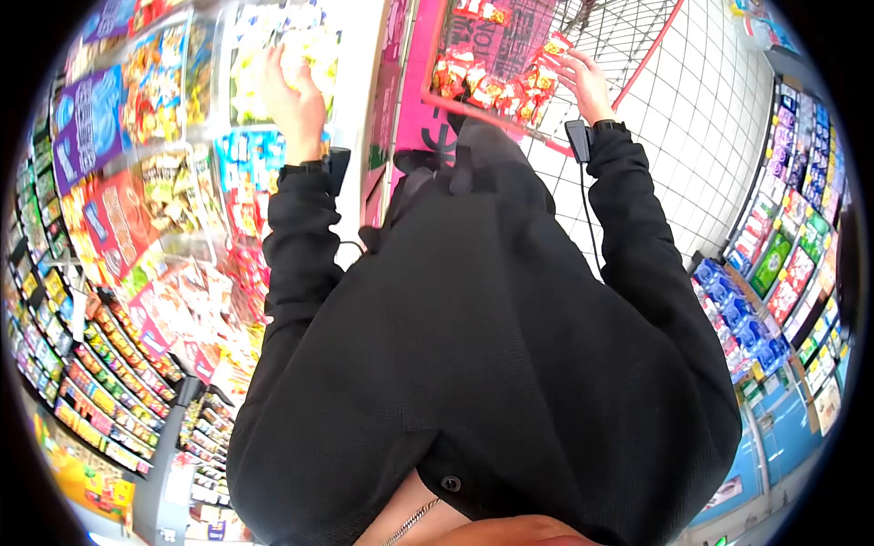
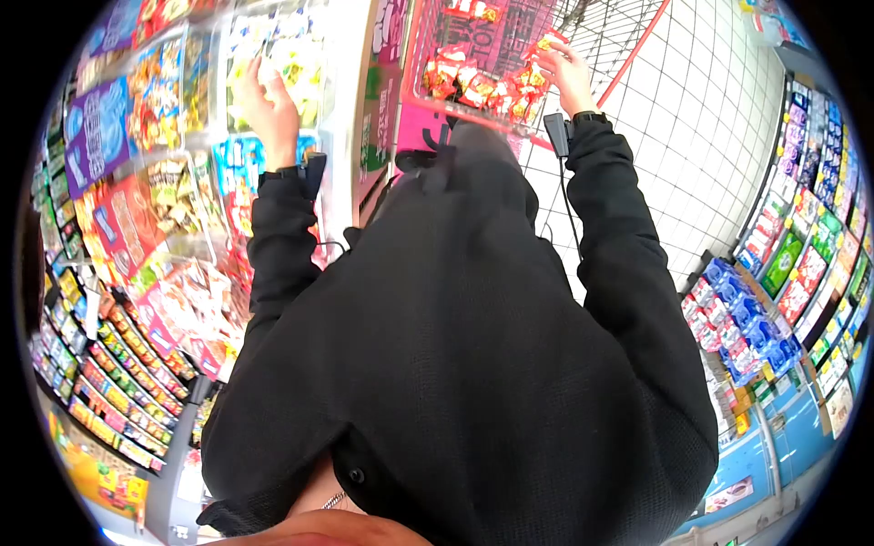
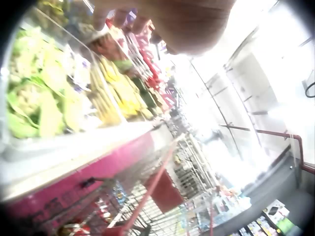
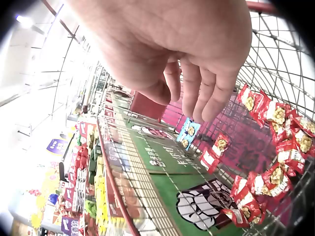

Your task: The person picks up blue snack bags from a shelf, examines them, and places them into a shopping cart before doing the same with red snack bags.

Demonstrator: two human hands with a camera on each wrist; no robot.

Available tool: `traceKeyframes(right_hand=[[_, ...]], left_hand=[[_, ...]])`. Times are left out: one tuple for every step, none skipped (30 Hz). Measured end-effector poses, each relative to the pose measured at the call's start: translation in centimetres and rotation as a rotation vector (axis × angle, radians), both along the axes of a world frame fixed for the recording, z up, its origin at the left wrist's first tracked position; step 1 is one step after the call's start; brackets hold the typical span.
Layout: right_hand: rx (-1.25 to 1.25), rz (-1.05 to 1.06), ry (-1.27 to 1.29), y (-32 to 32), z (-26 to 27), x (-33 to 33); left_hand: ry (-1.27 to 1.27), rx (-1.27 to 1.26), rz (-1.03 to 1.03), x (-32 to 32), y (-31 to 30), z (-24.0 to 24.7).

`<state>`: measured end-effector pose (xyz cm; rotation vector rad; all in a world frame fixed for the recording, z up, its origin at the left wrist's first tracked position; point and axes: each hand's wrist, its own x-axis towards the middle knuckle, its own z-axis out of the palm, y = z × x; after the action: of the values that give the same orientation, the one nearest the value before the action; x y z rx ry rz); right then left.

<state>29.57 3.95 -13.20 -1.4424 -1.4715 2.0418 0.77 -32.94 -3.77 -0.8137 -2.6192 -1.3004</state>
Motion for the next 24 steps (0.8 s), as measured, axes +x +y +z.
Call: traceKeyframes(right_hand=[[-0.015,-0.022,0.014,1.6,-1.1,-0.8],[-0.033,-0.043,0.024,3.0,-2.4,-1.6],[-0.049,-0.065,0.034,4.6,-3.8,-2.5],[-0.064,-0.076,0.046,6.0,-4.9,-3.3],[-0.096,-0.113,0.056,7.3,-6.0,-4.3],[-0.104,-0.128,0.065,8.8,-7.5,-5.4],[-0.115,-0.145,0.065,10.1,-9.1,-6.1],[-0.132,-0.18,0.08,11.5,-11.9,-6.8],[-0.155,-0.183,0.062,12.6,-12.7,-8.2],[-0.152,-0.18,0.039,13.7,-13.7,-9.4],[-0.152,-0.176,0.015,14.8,-14.7,-10.6],[-0.159,-0.173,-0.006,15.9,-16.4,-11.9],[-0.152,-0.149,-0.003,16.6,-17.5,-13.0],[-0.145,-0.127,-0.003,17.4,-18.6,-13.7],[-0.138,-0.099,-0.003,18.0,-19.3,-14.6],[-0.148,-0.108,-0.016,18.5,-20.5,-15.4],[-0.162,-0.103,-0.019,18.6,-21.5,-16.1],[-0.17,-0.095,-0.013,19.1,-22.7,-17.0],[-0.18,-0.087,-0.008,19.3,-23.9,-17.8],[-0.188,-0.103,-0.034,19.7,-25.0,-18.5],[-0.17,-0.083,-0.024,20.2,-25.8,-19.4],[-0.157,-0.066,-0.018,20.6,-26.6,-20.0],[-0.146,-0.05,-0.014,21.1,-27.3,-20.5],[-0.106,0.011,-0.056,21.7,-28.4,-20.9]], left_hand=[[-0.029,0.051,-0.07,-0.3,3.3,0.2],[-0.069,0.085,-0.114,0.1,6.7,0.5],[-0.088,0.106,-0.172,0.0,9.7,-0.7],[-0.125,0.075,-0.214,0.5,13.0,-1.3],[-0.159,0.046,-0.255,1.1,16.3,-1.6],[-0.249,0.105,-0.297,1.7,19.8,-2.6],[-0.35,0.161,-0.337,2.6,22.8,-3.8],[-0.401,0.18,-0.365,3.2,25.6,-5.6],[-0.446,0.204,-0.392,3.5,28.5,-8.2],[-0.594,0.222,-0.384,3.8,31.2,-11.1],[-0.688,0.146,-0.353,3.8,33.5,-14.0],[-0.662,0.106,-0.311,3.4,35.6,-17.1],[-0.639,0.064,-0.269,2.9,37.5,-20.1],[-0.66,-0.021,-0.192,2.6,38.8,-23.0],[-0.615,-0.037,-0.214,2.0,39.4,-25.6],[-0.614,-0.13,-0.176,1.5,40.1,-26.8],[-0.605,-0.219,-0.139,0.9,41.0,-28.0],[-0.611,-0.231,-0.054,0.3,41.9,-29.5],[-0.641,-0.245,-0.013,-0.3,42.6,-31.1],[-0.67,-0.253,0.025,-0.9,43.4,-32.5],[-0.697,-0.26,0.063,-1.6,44.1,-34.0],[-0.593,-0.343,0.001,-2.6,44.5,-35.9],[-0.534,-0.351,-0.02,-3.1,44.9,-37.5],[-0.474,-0.36,-0.039,-3.7,45.6,-38.1]])
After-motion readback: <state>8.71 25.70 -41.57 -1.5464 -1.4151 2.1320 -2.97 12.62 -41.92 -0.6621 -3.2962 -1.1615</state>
